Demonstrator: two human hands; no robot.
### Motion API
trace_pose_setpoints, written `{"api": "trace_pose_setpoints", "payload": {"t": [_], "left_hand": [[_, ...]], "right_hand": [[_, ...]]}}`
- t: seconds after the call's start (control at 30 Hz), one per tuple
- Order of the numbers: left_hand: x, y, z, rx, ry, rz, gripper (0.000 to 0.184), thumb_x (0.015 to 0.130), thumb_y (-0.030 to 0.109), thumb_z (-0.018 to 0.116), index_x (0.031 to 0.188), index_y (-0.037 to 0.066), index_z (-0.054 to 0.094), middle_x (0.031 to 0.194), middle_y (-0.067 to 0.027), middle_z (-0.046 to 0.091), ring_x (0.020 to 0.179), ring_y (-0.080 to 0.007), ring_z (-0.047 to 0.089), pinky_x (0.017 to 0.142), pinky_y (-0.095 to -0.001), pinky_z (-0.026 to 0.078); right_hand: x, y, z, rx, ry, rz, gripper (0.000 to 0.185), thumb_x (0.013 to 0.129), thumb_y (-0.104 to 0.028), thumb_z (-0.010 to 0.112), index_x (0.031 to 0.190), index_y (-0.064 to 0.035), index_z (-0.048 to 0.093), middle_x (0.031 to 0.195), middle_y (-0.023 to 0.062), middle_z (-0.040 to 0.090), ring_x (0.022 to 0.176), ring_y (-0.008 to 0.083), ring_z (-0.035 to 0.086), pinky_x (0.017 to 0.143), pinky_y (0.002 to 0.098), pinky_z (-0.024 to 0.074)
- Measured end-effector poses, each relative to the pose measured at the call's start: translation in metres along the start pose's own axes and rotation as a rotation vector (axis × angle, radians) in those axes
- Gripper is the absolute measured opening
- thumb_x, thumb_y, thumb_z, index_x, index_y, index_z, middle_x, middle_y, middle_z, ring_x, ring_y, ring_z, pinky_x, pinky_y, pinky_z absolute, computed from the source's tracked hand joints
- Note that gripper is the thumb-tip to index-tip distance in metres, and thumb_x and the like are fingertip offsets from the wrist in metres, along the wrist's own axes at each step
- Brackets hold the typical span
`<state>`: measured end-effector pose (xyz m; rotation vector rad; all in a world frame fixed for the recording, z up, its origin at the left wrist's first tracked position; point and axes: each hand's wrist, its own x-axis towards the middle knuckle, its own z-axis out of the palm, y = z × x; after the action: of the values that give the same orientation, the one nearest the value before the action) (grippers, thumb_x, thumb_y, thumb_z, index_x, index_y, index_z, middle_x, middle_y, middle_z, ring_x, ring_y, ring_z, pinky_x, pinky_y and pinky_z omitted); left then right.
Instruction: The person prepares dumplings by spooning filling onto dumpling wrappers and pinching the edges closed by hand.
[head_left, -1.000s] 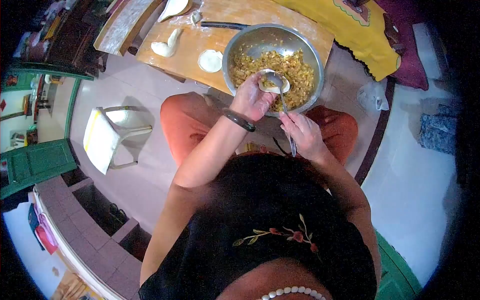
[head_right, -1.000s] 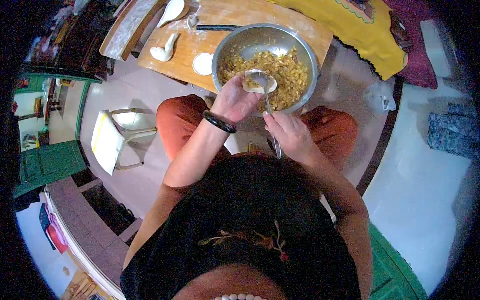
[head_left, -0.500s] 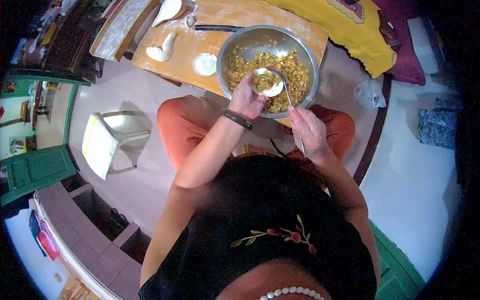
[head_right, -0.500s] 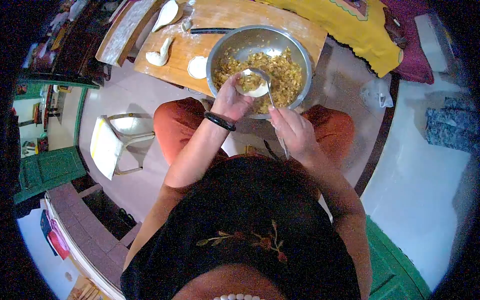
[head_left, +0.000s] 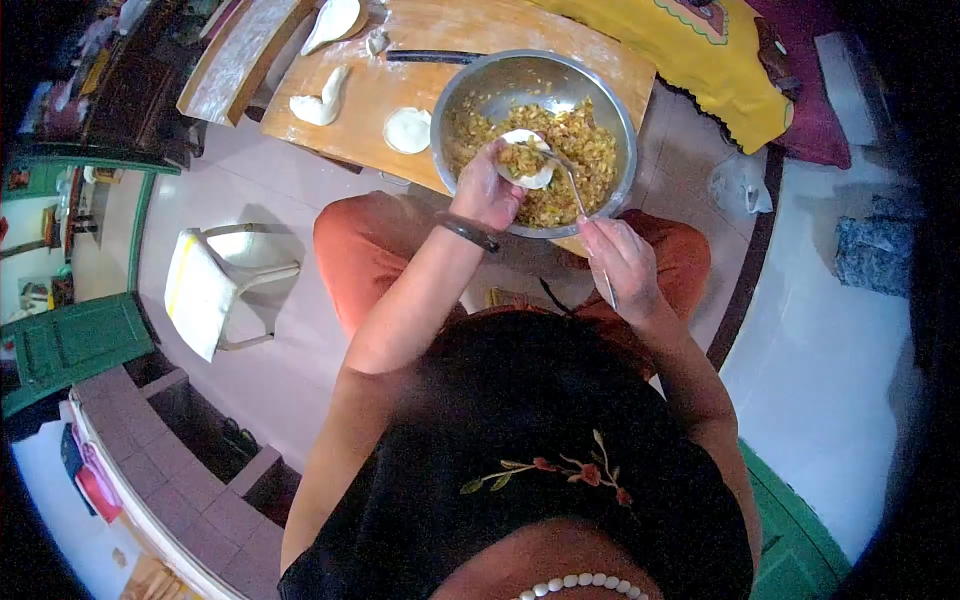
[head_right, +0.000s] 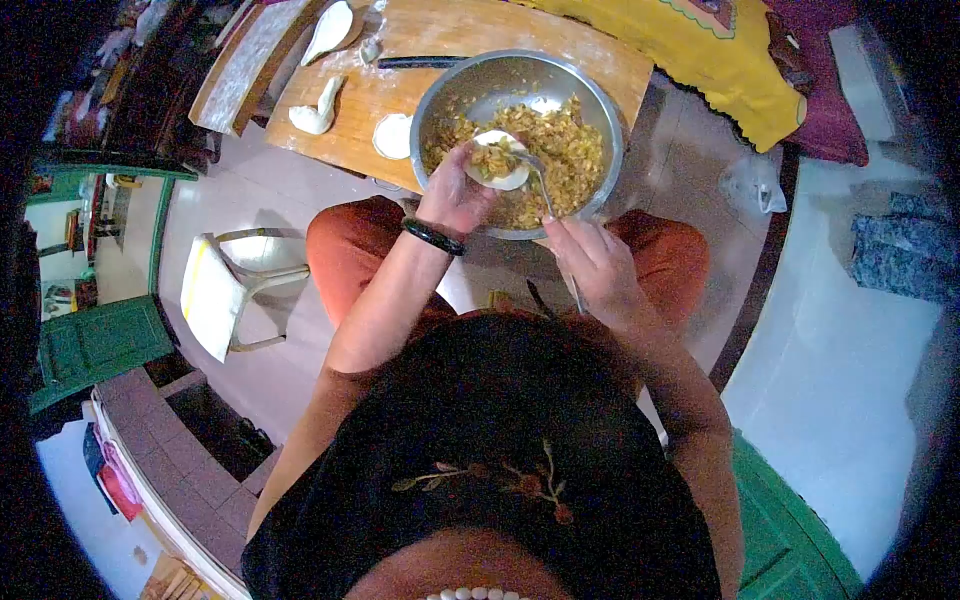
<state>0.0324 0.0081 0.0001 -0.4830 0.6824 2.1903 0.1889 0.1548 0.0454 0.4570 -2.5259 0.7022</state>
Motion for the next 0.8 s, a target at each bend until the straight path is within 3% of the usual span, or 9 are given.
{"api": "trace_pose_setpoints", "payload": {"t": [0.13, 0.2, 0.23, 0.27, 0.37, 0.47, 0.6, 0.7, 0.8], "left_hand": [[0.015, 0.011, -0.013, 0.051, 0.021, -0.003, 0.028, 0.093, 0.026, 0.042, 0.109, 0.005, 0.048, 0.102, -0.012, 0.059, 0.083, -0.0239, 0.062, 0.057, -0.03, 0.052], [0.014, 0.022, -0.013, 0.081, 0.015, -0.031, 0.033, 0.095, 0.026, 0.036, 0.115, 0.002, 0.045, 0.111, -0.0153, 0.057, 0.095, -0.0288, 0.06, 0.067, -0.0336, 0.052], [0.011, 0.025, -0.009, 0.096, 0.012, -0.047, 0.036, 0.095, 0.026, 0.032, 0.117, 0.001, 0.044, 0.115, -0.017, 0.055, 0.1, -0.0313, 0.058, 0.072, -0.0353, 0.052], [0.01, 0.019, -0.003, -0.027, 0.069, -0.019, 0.036, 0.095, 0.027, 0.034, 0.118, 0.001, 0.043, 0.116, -0.016, 0.056, 0.1, -0.0311, 0.059, 0.07, -0.0337, 0.051], [0.01, 0.017, 0.0, -0.012, 0.083, -0.019, 0.036, 0.095, 0.027, 0.034, 0.118, 0.001, 0.042, 0.114, -0.0162, 0.056, 0.099, -0.0311, 0.059, 0.071, -0.0358, 0.052], [0.015, 0.019, -0.01, -0.08, -0.043, -0.097, 0.035, 0.096, 0.025, 0.033, 0.119, 0.001, 0.04, 0.114, -0.0169, 0.055, 0.101, -0.0317, 0.057, 0.079, -0.0402, 0.051], [-0.002, 0.016, 0.013, 0.017, 0.046, -0.018, 0.034, 0.096, 0.022, 0.03, 0.12, -0.001, 0.039, 0.121, -0.0194, 0.05, 0.111, -0.0322, 0.051, 0.097, -0.0465, 0.042], [-0.004, 0.011, 0.014, 0.018, -0.035, 0.004, 0.035, 0.097, 0.027, 0.03, 0.12, 0.002, 0.038, 0.114, -0.0176, 0.053, 0.104, -0.0299, 0.056, 0.086, -0.042, 0.05], [-0.001, 0.01, 0.008, -0.092, -0.137, -0.065, 0.038, 0.098, 0.028, 0.027, 0.121, 0.001, 0.04, 0.117, -0.0178, 0.051, 0.106, -0.0295, 0.054, 0.09, -0.0426, 0.048]], "right_hand": [[-0.001, 0.003, -0.014, 0.021, 0.001, 0.034, 0.03, 0.08, 0.003, 0.056, 0.109, 0.0025, 0.055, 0.093, 0.015, 0.057, 0.077, 0.0291, 0.059, 0.064, 0.037, 0.0498], [0.0, 0.01, -0.013, 0.095, 0.186, -0.09, 0.028, 0.08, 0.003, 0.054, 0.109, 0.0035, 0.054, 0.093, 0.0159, 0.058, 0.076, 0.0292, 0.059, 0.064, 0.0357, 0.0495], [0.001, 0.009, -0.015, 0.121, 0.186, -0.034, 0.028, 0.081, 0.005, 0.053, 0.109, 0.0039, 0.053, 0.093, 0.0166, 0.058, 0.076, 0.0293, 0.059, 0.064, 0.0346, 0.0493], [0.002, 0.008, -0.018, 0.148, 0.188, 0.023, 0.028, 0.081, 0.006, 0.051, 0.109, 0.0043, 0.052, 0.093, 0.0174, 0.058, 0.076, 0.0294, 0.059, 0.064, 0.0335, 0.0491], [0.011, 0.007, -0.019, 0.107, 0.219, 0.049, 0.029, 0.08, 0.007, 0.051, 0.109, 0.0027, 0.053, 0.092, 0.0173, 0.058, 0.075, 0.0293, 0.059, 0.064, 0.0329, 0.0494], [0.007, 0.012, -0.015, 0.195, 0.294, 0.14, 0.023, 0.084, 0.001, 0.049, 0.106, 0.0022, 0.055, 0.09, 0.0163, 0.059, 0.072, 0.0258, 0.059, 0.063, 0.0312, 0.0486], [0.012, 0.008, -0.012, 0.435, 0.429, 0.477, 0.024, 0.092, -0.014, 0.042, 0.099, 0.0014, 0.06, 0.084, 0.0117, 0.06, 0.068, 0.0156, 0.057, 0.065, 0.0266, 0.0458], [0.02, 0.002, -0.011, 0.626, 0.408, 0.721, 0.024, 0.092, -0.013, 0.043, 0.099, 0.0014, 0.06, 0.084, 0.0103, 0.06, 0.068, 0.0146, 0.057, 0.067, 0.0257, 0.0454], [0.02, -0.001, 0.003, 0.788, 0.418, 0.674, 0.022, 0.091, -0.011, 0.043, 0.099, 0.0023, 0.06, 0.085, 0.01, 0.06, 0.071, 0.0147, 0.058, 0.067, 0.0254, 0.0463]]}}
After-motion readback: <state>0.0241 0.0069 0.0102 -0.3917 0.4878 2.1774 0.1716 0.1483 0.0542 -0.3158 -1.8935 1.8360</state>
